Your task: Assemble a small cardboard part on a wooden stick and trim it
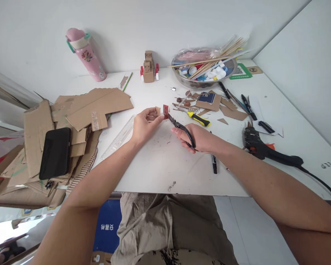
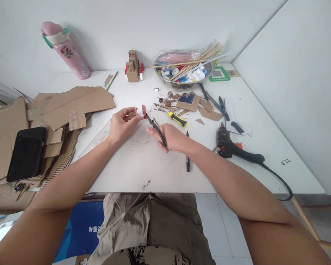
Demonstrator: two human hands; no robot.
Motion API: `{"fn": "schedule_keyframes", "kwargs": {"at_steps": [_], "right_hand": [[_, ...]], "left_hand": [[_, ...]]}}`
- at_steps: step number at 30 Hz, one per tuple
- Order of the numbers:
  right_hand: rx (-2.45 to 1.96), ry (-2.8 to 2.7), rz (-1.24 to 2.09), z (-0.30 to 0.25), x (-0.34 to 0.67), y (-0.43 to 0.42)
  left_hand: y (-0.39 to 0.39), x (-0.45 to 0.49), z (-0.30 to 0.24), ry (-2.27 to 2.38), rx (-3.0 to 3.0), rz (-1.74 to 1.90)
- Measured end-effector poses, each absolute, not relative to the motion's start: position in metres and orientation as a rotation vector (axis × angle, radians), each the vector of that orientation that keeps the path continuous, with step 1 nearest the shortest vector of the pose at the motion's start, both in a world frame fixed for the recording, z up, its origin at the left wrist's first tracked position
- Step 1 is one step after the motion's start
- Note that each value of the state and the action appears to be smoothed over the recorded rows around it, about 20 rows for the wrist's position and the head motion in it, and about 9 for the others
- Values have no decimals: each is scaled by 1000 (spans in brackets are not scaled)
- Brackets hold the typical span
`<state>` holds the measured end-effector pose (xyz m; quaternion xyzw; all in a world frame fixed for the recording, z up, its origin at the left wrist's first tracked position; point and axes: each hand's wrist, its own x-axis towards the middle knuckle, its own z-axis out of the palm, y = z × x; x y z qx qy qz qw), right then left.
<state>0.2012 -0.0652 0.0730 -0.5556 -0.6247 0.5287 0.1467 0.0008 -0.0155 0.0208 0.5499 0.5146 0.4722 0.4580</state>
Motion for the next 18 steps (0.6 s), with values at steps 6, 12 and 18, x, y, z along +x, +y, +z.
{"fn": "schedule_keyframes", "kwargs": {"at_steps": [6,12,18], "right_hand": [[-1626,-1616,1515,68,210,-55],[-1511,-1519,1165,63,213,-45],[-1294,-1450,1144,54,210,-46]], "left_hand": [[-13,-1,20,1211,1312,1171],[-20,5,23,1048,1356,1128],[-29,12,24,882,1399,1093]]}}
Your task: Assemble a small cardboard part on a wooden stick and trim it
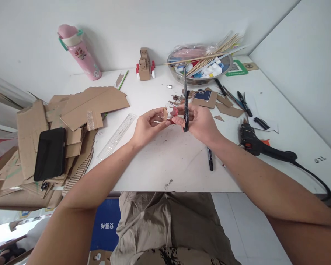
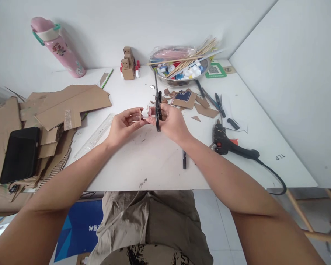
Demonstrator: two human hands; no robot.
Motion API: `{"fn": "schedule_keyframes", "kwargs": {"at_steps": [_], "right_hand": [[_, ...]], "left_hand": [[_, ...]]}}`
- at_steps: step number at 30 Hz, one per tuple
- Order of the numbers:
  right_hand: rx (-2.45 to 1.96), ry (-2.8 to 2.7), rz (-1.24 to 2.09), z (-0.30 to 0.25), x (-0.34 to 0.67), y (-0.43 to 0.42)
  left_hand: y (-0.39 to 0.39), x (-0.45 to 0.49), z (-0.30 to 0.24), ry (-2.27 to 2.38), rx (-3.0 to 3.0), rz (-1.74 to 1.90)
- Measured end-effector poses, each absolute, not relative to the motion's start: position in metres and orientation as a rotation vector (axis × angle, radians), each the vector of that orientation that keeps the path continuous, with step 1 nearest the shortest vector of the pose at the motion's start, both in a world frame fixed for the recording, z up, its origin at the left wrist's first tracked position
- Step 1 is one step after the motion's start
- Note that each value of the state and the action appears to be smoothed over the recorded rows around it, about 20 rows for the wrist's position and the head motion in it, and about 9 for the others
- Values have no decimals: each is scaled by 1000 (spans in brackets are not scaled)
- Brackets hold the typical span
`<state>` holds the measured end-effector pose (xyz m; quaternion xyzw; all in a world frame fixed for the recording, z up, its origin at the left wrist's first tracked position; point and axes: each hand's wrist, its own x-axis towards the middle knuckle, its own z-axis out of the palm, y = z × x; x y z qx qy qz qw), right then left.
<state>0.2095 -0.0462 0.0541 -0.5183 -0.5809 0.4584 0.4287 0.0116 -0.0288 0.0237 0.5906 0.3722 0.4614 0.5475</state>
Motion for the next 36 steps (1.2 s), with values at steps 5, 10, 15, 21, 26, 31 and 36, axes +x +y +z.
{"fn": "schedule_keyframes", "kwargs": {"at_steps": [5,10,15,21,26,31,36], "right_hand": [[-1337,-1355,1157,52,207,-45],[-1299,-1306,1232,48,207,-44],[-1234,-1306,1234,42,204,-45],[-1353,-1620,821,49,221,-43],[-1516,-2047,274,54,233,-47],[-1689,-2346,-121,55,221,-55],[-1754,-2469,-249,60,212,-63]], "left_hand": [[-28,11,21,801,1350,1090],[-26,11,19,772,1280,1026],[-31,15,24,790,1217,983],[-35,20,27,893,1114,1053],[-30,16,31,1021,1001,1194],[-22,11,35,1044,907,1277],[-20,11,35,1044,864,1272]]}}
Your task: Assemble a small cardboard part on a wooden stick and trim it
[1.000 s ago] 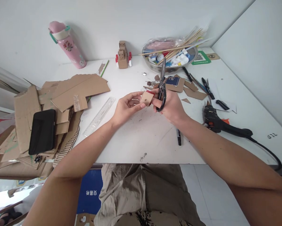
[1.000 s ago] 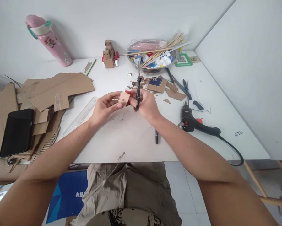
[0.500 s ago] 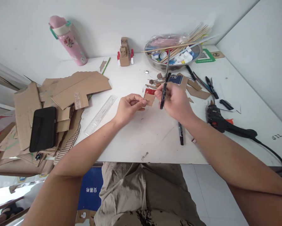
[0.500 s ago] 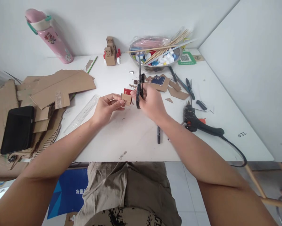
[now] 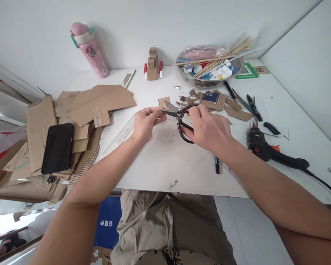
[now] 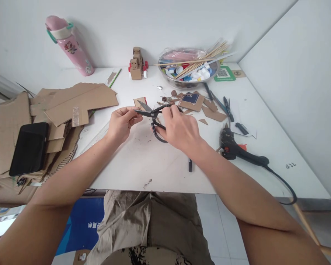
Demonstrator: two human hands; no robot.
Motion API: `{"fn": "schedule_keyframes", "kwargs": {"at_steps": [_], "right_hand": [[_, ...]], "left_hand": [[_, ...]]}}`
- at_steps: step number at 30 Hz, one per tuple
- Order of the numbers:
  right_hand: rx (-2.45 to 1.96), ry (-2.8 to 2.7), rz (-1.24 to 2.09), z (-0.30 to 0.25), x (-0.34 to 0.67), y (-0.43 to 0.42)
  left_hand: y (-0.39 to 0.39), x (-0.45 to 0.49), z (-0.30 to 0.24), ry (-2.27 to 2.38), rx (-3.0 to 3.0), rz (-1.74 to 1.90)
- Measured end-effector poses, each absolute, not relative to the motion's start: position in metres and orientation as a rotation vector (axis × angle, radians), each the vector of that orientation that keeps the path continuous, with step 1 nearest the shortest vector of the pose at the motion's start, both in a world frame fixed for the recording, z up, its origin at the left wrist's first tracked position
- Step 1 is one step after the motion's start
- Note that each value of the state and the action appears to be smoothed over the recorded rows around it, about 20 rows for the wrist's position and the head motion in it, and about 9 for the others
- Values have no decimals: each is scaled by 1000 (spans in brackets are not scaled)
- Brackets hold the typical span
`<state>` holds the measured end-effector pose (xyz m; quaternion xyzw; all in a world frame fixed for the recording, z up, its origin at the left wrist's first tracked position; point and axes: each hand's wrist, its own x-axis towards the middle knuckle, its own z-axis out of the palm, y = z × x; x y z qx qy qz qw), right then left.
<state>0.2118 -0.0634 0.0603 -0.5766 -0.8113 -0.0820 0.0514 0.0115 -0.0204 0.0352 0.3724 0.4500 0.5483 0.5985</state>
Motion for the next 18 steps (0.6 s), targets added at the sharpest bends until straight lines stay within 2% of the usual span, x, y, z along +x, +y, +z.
{"fn": "schedule_keyframes", "kwargs": {"at_steps": [18], "right_hand": [[-1961,-2497,-245,68,198,-69]], "left_hand": [[-25,15,35,1098,865,1248]]}}
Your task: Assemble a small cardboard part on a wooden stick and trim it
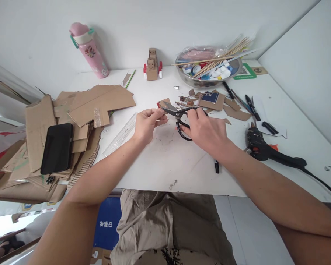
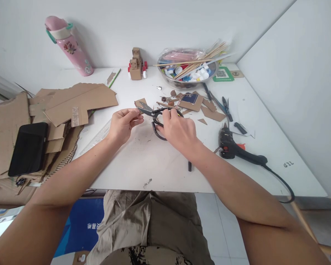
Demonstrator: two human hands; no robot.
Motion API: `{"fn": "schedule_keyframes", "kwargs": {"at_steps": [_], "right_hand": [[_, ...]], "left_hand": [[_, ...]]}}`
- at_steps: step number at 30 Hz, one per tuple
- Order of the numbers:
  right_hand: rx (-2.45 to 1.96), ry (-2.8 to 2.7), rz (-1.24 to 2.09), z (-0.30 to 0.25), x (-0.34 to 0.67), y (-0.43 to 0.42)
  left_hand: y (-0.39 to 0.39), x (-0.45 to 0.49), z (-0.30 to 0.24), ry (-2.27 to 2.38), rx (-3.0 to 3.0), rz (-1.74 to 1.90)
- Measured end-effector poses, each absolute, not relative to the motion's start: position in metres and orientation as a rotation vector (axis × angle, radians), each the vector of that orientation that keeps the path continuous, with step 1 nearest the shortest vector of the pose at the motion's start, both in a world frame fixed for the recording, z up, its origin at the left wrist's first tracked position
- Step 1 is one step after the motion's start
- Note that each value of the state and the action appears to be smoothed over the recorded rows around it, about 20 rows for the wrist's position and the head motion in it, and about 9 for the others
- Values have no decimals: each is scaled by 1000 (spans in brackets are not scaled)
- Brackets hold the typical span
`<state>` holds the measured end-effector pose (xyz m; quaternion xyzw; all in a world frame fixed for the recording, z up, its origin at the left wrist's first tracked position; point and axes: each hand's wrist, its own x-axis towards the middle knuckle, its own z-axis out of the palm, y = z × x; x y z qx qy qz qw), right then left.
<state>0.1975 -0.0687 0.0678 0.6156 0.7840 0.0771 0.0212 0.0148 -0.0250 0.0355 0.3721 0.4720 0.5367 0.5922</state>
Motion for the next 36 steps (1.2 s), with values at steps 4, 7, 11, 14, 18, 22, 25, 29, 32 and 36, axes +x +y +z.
{"fn": "schedule_keyframes", "kwargs": {"at_steps": [4,7,11,14,18,22,25,29,32,36], "right_hand": [[1947,2375,166,70,194,-69],[1951,2389,129,68,194,-67],[1950,2390,120,67,194,-65],[1987,2300,71,72,189,-66],[2052,2249,24,81,182,-66],[2209,2175,3,79,199,-54],[2270,2208,70,67,224,-39],[2284,2333,154,51,245,-31],[2292,2353,101,52,240,-36],[2243,2415,48,69,228,-46]], "left_hand": [[-26,15,36,1107,852,1266],[-27,16,38,1099,839,1273],[-30,17,39,1097,834,1262],[-31,18,40,1116,840,1256],[-32,19,44,1154,842,1243],[-34,21,52,1184,825,1233],[-35,22,56,1202,810,1229],[-34,20,55,1219,803,1230],[-31,18,50,1220,823,1240],[-28,16,45,1202,848,1287]]}}
